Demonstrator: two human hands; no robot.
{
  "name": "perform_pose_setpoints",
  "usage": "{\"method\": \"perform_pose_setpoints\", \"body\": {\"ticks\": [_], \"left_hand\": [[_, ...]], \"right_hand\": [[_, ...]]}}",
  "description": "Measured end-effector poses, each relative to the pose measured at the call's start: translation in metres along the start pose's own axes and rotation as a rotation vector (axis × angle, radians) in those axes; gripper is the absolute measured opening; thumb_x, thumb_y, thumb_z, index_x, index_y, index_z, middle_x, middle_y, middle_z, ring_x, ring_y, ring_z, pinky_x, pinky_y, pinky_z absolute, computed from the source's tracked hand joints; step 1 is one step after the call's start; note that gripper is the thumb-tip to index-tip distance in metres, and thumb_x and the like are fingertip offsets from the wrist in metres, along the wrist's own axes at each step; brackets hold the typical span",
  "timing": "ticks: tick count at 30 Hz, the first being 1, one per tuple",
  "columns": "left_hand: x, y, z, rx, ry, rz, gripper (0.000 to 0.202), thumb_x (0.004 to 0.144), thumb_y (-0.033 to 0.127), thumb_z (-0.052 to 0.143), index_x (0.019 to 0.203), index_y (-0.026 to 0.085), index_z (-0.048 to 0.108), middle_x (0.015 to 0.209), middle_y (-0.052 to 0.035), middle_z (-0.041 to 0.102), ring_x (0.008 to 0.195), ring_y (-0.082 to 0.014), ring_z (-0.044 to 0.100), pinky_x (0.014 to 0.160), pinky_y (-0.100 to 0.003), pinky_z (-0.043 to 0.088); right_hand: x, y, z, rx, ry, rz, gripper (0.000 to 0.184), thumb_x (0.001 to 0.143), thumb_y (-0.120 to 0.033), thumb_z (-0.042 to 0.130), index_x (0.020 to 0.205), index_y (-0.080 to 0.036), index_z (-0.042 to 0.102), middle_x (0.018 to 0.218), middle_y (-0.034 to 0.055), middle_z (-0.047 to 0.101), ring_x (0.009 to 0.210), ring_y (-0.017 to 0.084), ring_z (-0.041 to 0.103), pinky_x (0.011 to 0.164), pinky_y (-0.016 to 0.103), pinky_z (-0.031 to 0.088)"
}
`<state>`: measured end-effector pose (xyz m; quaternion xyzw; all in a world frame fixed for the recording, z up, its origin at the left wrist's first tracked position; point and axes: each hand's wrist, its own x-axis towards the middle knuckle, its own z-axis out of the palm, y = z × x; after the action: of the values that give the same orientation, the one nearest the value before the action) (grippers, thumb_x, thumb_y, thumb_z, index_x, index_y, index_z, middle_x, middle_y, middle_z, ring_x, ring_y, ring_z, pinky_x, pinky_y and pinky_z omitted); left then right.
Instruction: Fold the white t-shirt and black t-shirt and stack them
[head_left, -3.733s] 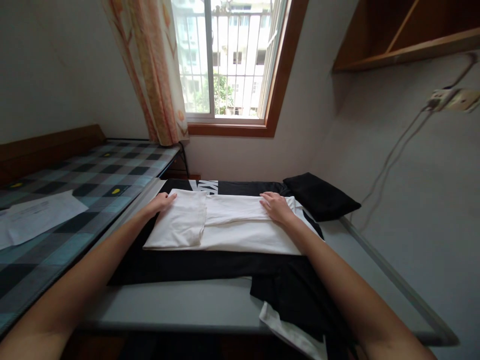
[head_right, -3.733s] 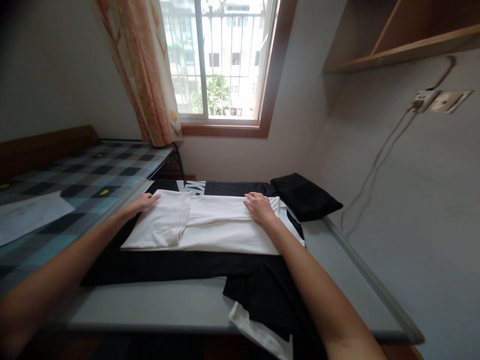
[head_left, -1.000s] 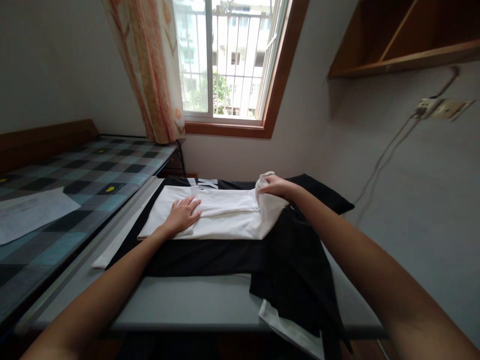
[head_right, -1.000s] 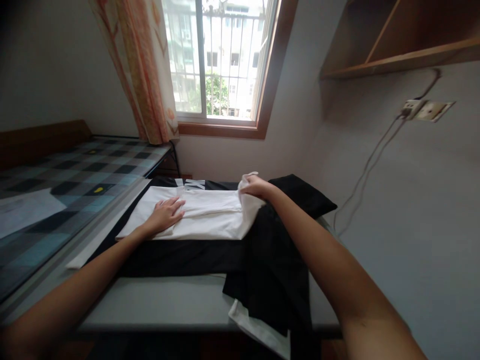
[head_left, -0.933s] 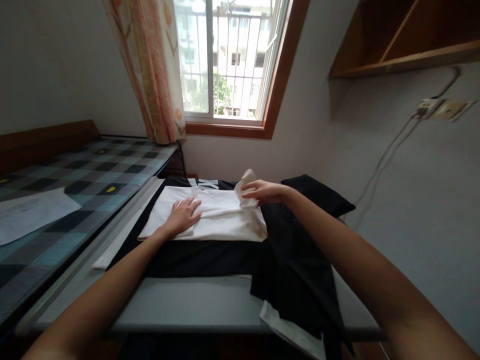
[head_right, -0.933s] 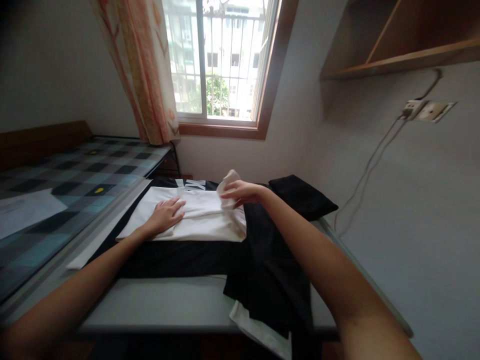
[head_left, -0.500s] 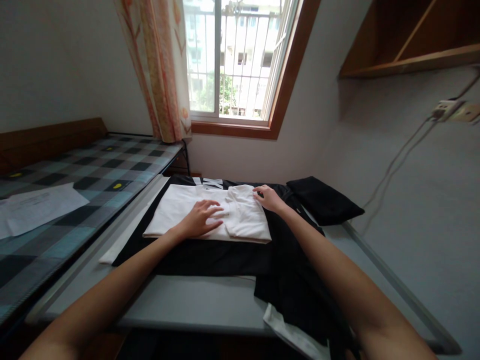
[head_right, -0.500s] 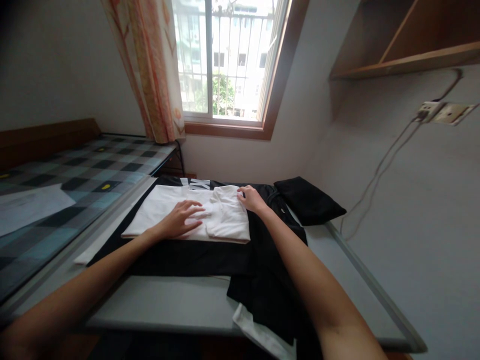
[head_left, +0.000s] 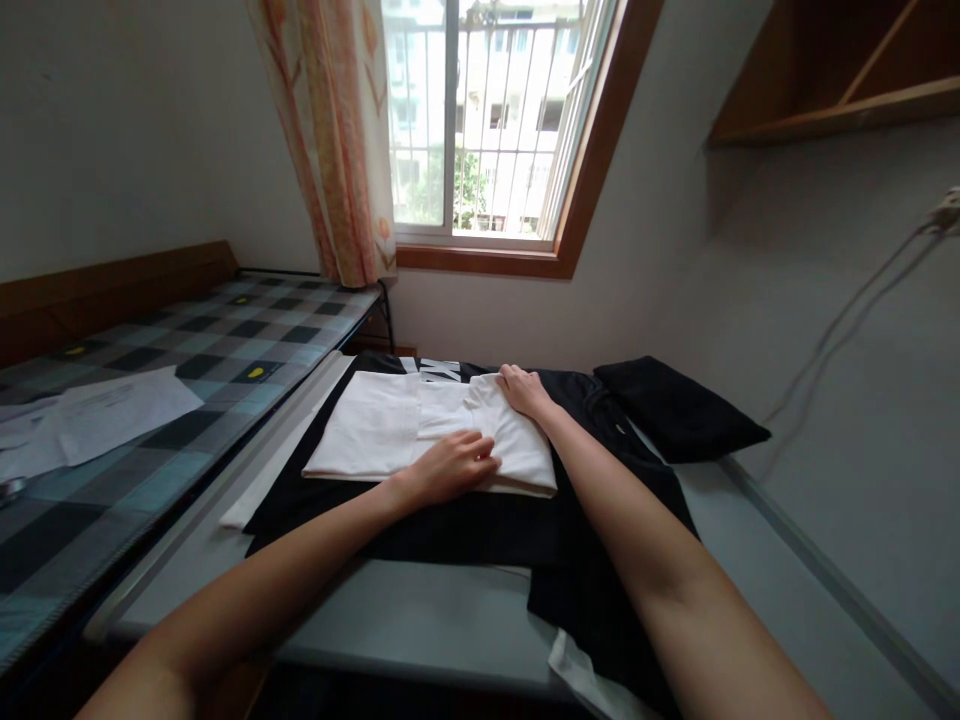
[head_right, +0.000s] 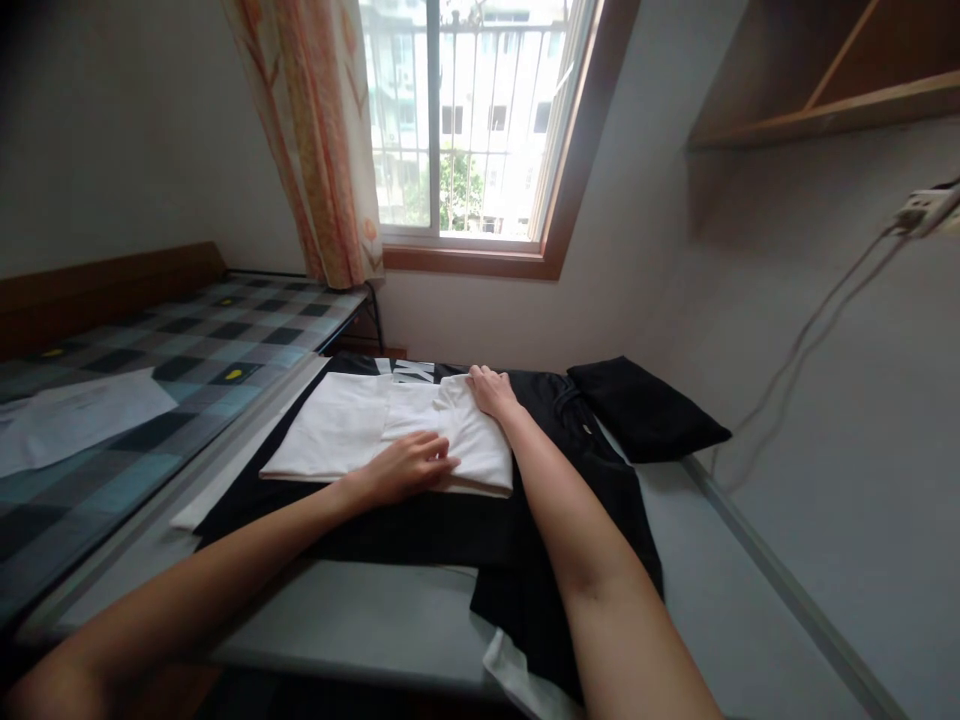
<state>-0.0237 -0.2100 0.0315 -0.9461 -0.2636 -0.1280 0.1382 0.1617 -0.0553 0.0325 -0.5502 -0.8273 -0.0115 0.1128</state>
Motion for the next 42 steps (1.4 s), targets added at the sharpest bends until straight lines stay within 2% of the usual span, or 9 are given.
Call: {"method": "perform_pose_setpoints", "body": {"ticks": [4,9,14,17,22,25,29,33,42], "left_hand": [[-0.018,-0.009,-0.005,0.06,-0.005,-0.042,0.018,0.096,0.02,0.043,0.103,0.019,0.06,0.092,-0.008,0.057,0.084,-0.02,0.052,0.076,-0.035,0.043],[-0.031,-0.01,0.001,0.046,-0.01,-0.106,0.016,0.095,0.023,0.046,0.098,0.02,0.062,0.09,-0.0064,0.057,0.08,-0.0183,0.05,0.07,-0.031,0.042],[-0.031,-0.006,-0.001,0.007,-0.006,-0.095,0.016,0.093,0.02,0.048,0.094,0.02,0.063,0.088,-0.0057,0.057,0.078,-0.0177,0.05,0.071,-0.031,0.042],[-0.033,-0.007,-0.005,-0.088,-0.002,-0.118,0.014,0.09,0.022,0.052,0.097,0.021,0.064,0.092,-0.0054,0.059,0.08,-0.017,0.052,0.072,-0.03,0.043],[-0.041,-0.014,-0.017,-0.233,0.066,-0.44,0.022,0.09,0.035,0.052,0.104,0.021,0.06,0.096,-0.0061,0.061,0.087,-0.0193,0.059,0.077,-0.031,0.046],[-0.051,-0.027,-0.028,-0.263,-0.095,-0.628,0.027,0.081,0.041,0.059,0.1,0.021,0.057,0.094,-0.0042,0.062,0.076,-0.0192,0.06,0.068,-0.03,0.045],[-0.067,-0.048,-0.043,-0.408,-0.334,-0.612,0.028,0.069,0.037,0.067,0.09,0.021,0.056,0.087,-0.0007,0.06,0.072,-0.0173,0.057,0.064,-0.026,0.041],[-0.075,-0.061,-0.05,-0.584,-0.461,-0.634,0.026,0.064,0.023,0.063,0.088,0.02,0.057,0.081,0.0015,0.058,0.071,-0.015,0.054,0.06,-0.023,0.039],[-0.076,-0.062,-0.051,-0.556,-0.479,-0.639,0.021,0.062,0.014,0.058,0.082,0.019,0.06,0.075,0.0017,0.06,0.068,-0.0148,0.055,0.058,-0.023,0.038]], "right_hand": [[0.005,-0.009,0.0,0.07,0.107,-0.014,0.039,0.103,-0.036,0.019,0.118,-0.018,0.05,0.119,0.0149,0.063,0.104,0.025,0.06,0.087,0.035,0.038],[0.006,-0.021,0.007,0.013,-0.028,-0.054,0.034,0.103,-0.034,0.022,0.116,-0.018,0.049,0.114,0.0135,0.067,0.1,0.024,0.063,0.085,0.034,0.037],[0.005,-0.029,0.005,-0.003,0.074,-0.111,0.039,0.103,-0.035,0.017,0.118,-0.018,0.048,0.116,0.0137,0.066,0.101,0.023,0.062,0.089,0.034,0.035],[0.005,-0.032,0.006,-0.068,-0.01,-0.118,0.037,0.102,-0.036,0.023,0.117,-0.017,0.052,0.114,0.0141,0.066,0.103,0.026,0.06,0.089,0.037,0.035],[0.003,-0.048,0.002,-0.139,0.087,-0.115,0.036,0.098,-0.033,0.037,0.126,-0.02,0.054,0.123,0.0162,0.058,0.113,0.03,0.049,0.094,0.042,0.033],[0.004,-0.072,-0.006,-0.08,0.079,-0.092,0.037,0.097,-0.034,0.036,0.119,-0.019,0.062,0.122,0.0164,0.059,0.111,0.029,0.049,0.094,0.041,0.035],[0.008,-0.115,-0.01,0.027,0.048,-0.078,0.04,0.097,-0.039,0.038,0.105,-0.017,0.07,0.12,0.0158,0.062,0.113,0.029,0.052,0.093,0.039,0.038],[0.013,-0.15,0.0,0.202,-0.196,0.082,0.056,0.091,-0.06,0.042,0.105,-0.014,0.071,0.111,0.0172,0.069,0.106,0.031,0.059,0.092,0.042,0.041],[0.018,-0.172,0.019,0.288,-0.204,0.257,0.045,0.088,-0.047,0.053,0.113,-0.013,0.068,0.121,0.0183,0.065,0.12,0.034,0.051,0.103,0.048,0.029]]}}
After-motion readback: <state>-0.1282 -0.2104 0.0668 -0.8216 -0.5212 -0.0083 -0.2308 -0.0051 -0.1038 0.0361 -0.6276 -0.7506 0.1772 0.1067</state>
